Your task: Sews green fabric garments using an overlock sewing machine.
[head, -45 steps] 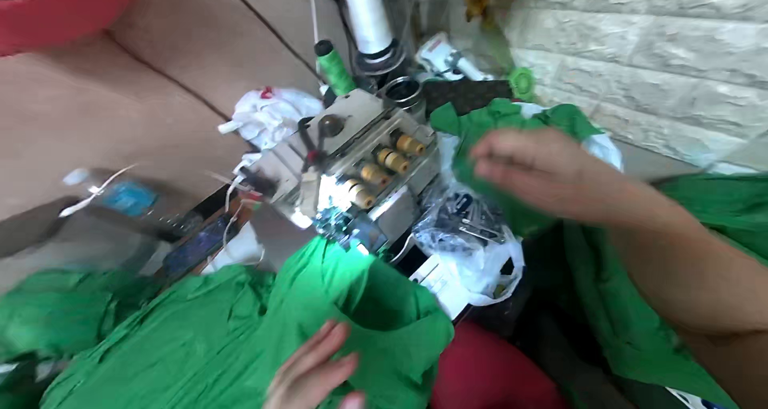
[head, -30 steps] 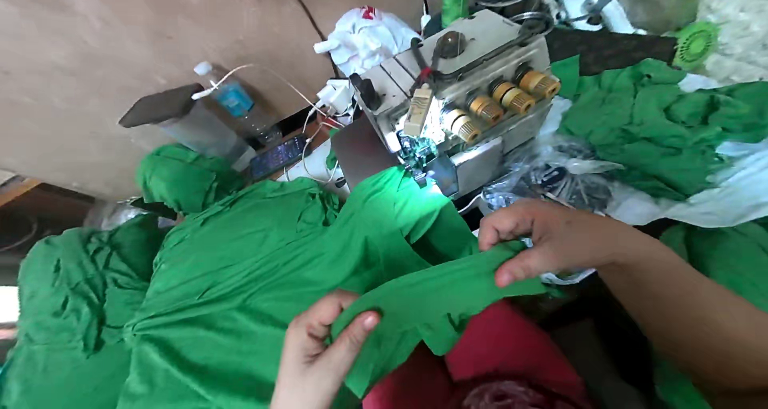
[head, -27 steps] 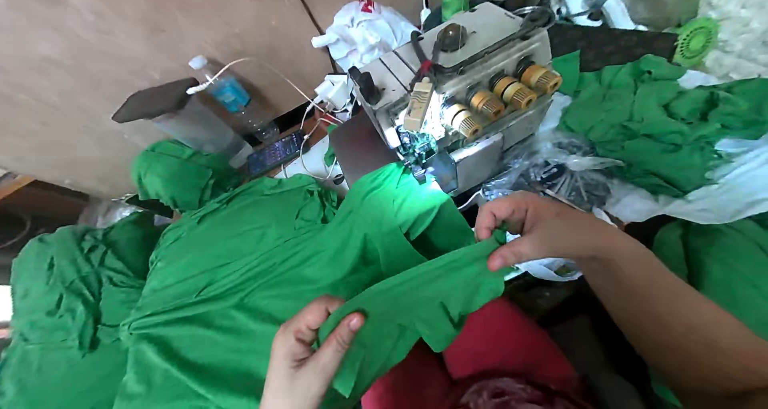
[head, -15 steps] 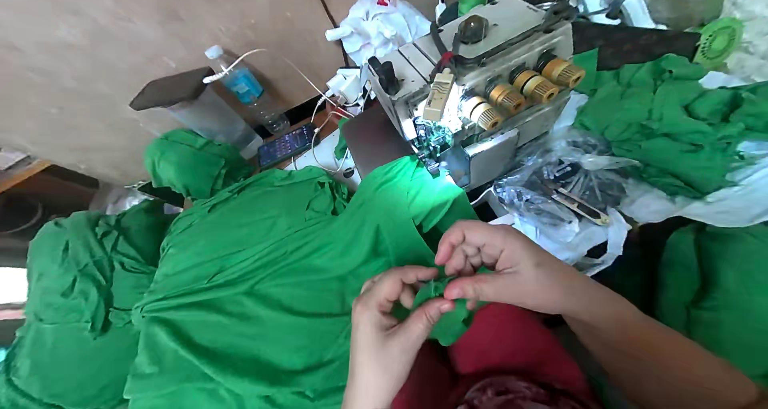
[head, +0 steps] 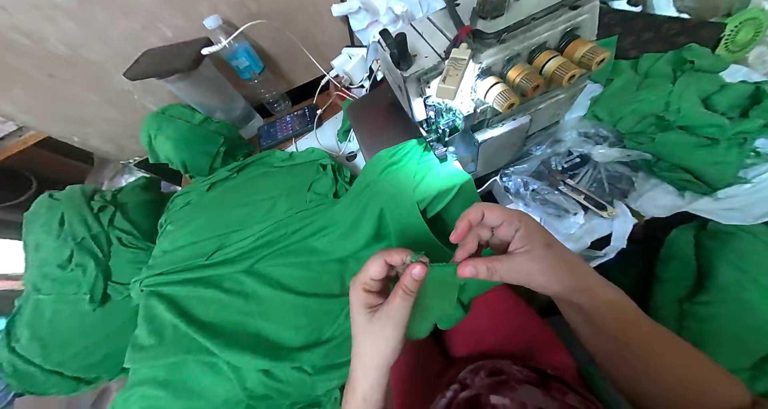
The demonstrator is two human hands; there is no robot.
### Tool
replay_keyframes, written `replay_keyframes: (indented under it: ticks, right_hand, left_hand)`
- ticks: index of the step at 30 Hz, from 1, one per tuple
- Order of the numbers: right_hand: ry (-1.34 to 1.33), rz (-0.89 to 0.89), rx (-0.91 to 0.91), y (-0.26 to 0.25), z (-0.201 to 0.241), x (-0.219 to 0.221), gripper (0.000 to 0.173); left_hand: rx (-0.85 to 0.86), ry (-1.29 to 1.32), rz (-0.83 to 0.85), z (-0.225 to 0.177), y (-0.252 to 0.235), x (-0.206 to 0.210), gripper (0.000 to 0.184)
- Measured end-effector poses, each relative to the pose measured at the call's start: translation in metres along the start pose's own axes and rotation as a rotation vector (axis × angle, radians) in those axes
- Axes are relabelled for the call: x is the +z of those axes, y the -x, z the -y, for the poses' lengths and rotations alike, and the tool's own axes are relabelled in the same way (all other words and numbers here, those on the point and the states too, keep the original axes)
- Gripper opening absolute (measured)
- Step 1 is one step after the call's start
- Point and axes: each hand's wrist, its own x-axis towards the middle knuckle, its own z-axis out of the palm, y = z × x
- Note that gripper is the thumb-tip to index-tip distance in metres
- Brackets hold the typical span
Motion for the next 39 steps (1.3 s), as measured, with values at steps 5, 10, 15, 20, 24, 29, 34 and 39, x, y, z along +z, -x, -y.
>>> replay_keyframes:
  ticks: [5, 10, 15, 20, 24, 29, 34, 39]
  right_hand:
    - [-0.004, -0.023, -0.056, 0.0, 0.0, 0.009, 0.021]
    - [0.115, -0.039, -0.105, 0.004, -0.002, 0.014, 0.032]
    - [0.411, 0.022, -0.056, 0.012, -0.019, 0.029, 0.054]
    - [0.455, -0.079, -0.206, 0.005, -0.018, 0.029, 0.018]
    - [0.598, -0.073, -0.205, 0.001, -0.006, 0.021, 0.024]
    - [0.718, -0.141, -0.34, -0.001, 0.007, -0.003, 0.011]
    - [0.852, -0.231, -0.477, -0.005, -0.009, -0.002, 0.008]
    - [0.789, -0.132, -0.574, -0.004, -0.039, 0.023, 0.026]
  left_hand:
    - [-0.037, 0.127, -0.019, 0.008, 0.005, 0.005, 0.02]
    - [-0.103, 0.098, -0.029, 0.007, 0.013, -0.001, 0.02]
    - [0.077, -0.026, -0.102, 0.002, 0.013, -0.003, 0.013]
    - [0.111, -0.076, -0.072, 0.001, 0.013, 0.0, 0.021]
    - [0.007, -0.062, 0.045, -0.01, 0.01, -0.007, 0.037]
    - [-0.228, -0.147, 0.243, -0.025, 0.003, -0.033, 0.037]
    - [-0.247, 0.053, 0.196, -0.026, 0.004, -0.03, 0.019]
    - [-0.232, 0.011, 0.039, -0.025, 0.003, -0.019, 0.012]
